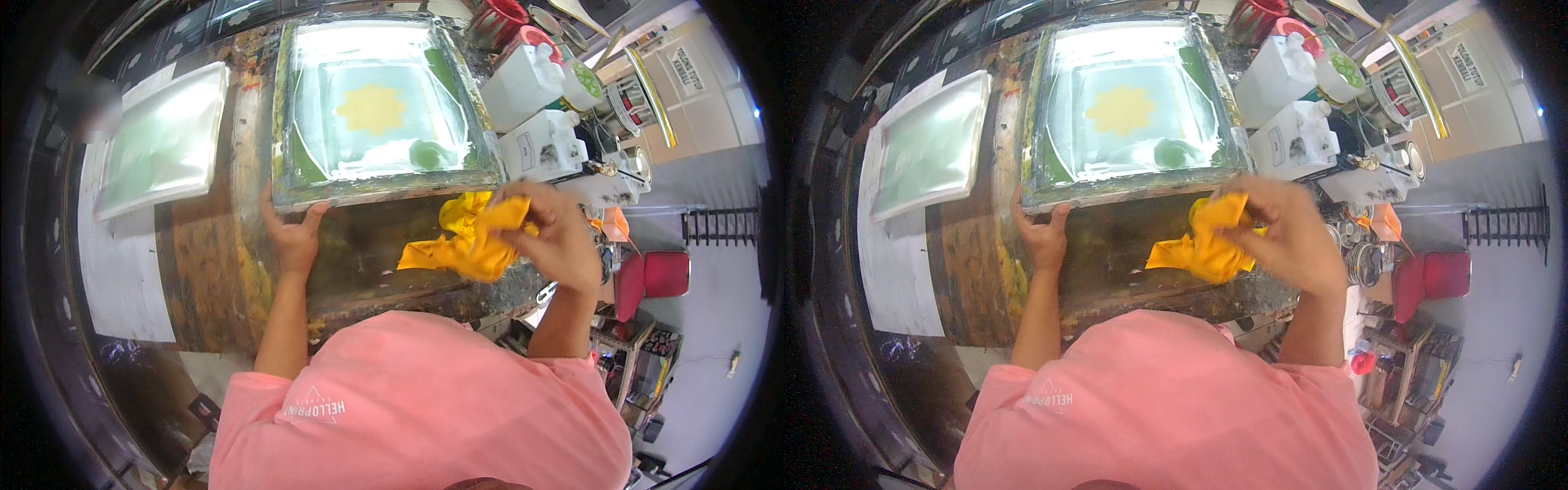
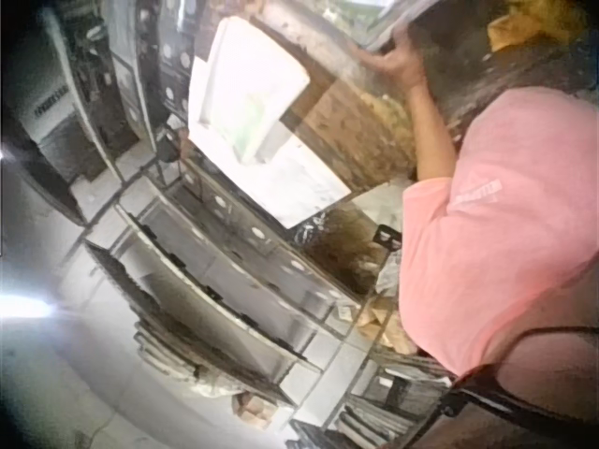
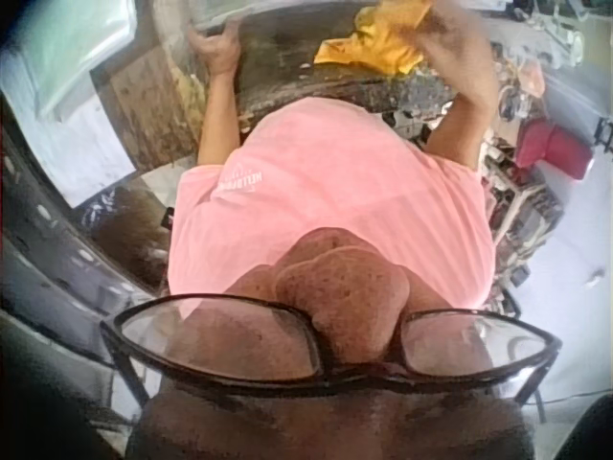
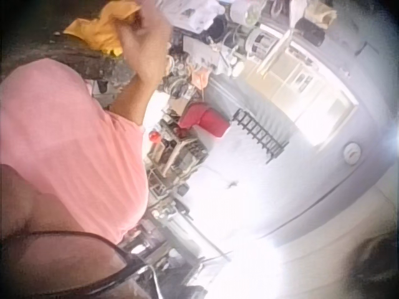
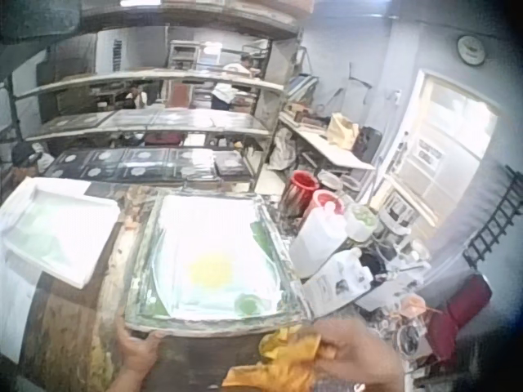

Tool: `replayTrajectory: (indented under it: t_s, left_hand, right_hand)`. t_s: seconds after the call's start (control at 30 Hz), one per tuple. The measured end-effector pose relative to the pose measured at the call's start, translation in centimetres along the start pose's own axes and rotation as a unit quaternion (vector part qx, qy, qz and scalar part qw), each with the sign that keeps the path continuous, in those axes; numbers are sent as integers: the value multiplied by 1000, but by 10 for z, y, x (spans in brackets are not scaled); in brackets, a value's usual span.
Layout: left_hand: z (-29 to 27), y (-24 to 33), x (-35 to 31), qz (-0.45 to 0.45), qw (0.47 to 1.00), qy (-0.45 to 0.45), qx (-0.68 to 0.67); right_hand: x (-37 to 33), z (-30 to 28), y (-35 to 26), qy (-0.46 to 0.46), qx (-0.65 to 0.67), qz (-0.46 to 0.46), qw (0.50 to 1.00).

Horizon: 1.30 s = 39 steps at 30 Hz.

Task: The person wipes the edges and surface of a rectangular printing frame with a yellow cloth, repeatedly folding and repositioning the cloth while cleaning. The person also briefly handles a roll of tape and a small black object near the end.

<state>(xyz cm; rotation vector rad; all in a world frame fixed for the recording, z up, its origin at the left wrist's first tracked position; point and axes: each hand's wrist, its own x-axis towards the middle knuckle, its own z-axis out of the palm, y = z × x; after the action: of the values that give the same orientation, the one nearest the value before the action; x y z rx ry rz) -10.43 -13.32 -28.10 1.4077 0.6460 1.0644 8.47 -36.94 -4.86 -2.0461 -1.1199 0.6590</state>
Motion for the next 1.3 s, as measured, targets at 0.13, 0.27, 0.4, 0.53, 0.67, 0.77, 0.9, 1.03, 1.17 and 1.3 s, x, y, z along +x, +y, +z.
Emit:
replayTrajectory:
  t_s: [0.13,0.27,0.4,0.53,0.67,0.77,0.9,1.03,1.17,1.3]
  left_hand:
    - [5,5,5,42,998,5,50]
    - [10,24,13,33,998,14,56]
    - [11,33,22,47,997,14,51]
    - [10,32,22,50,997,25,56]
    - [9,30,19,63,994,29,86]
    - [7,30,18,61,994,31,84]
    - [12,33,16,64,992,28,107]
    - [11,33,17,67,989,34,131]
    - [14,35,17,70,988,38,135]
    - [4,24,16,60,992,34,108]
  right_hand:
    - [-21,62,61,-89,209,7,974]
    - [-1,128,102,43,595,230,769]
    - [48,145,118,190,708,173,658]
    - [84,142,133,240,721,209,615]
    - [82,135,121,237,735,221,596]
    - [65,140,136,182,749,147,620]
    - [77,149,164,179,760,161,604]
    - [80,143,147,167,742,168,627]
    - [75,132,136,173,743,193,618]
    - [89,135,138,180,724,217,629]
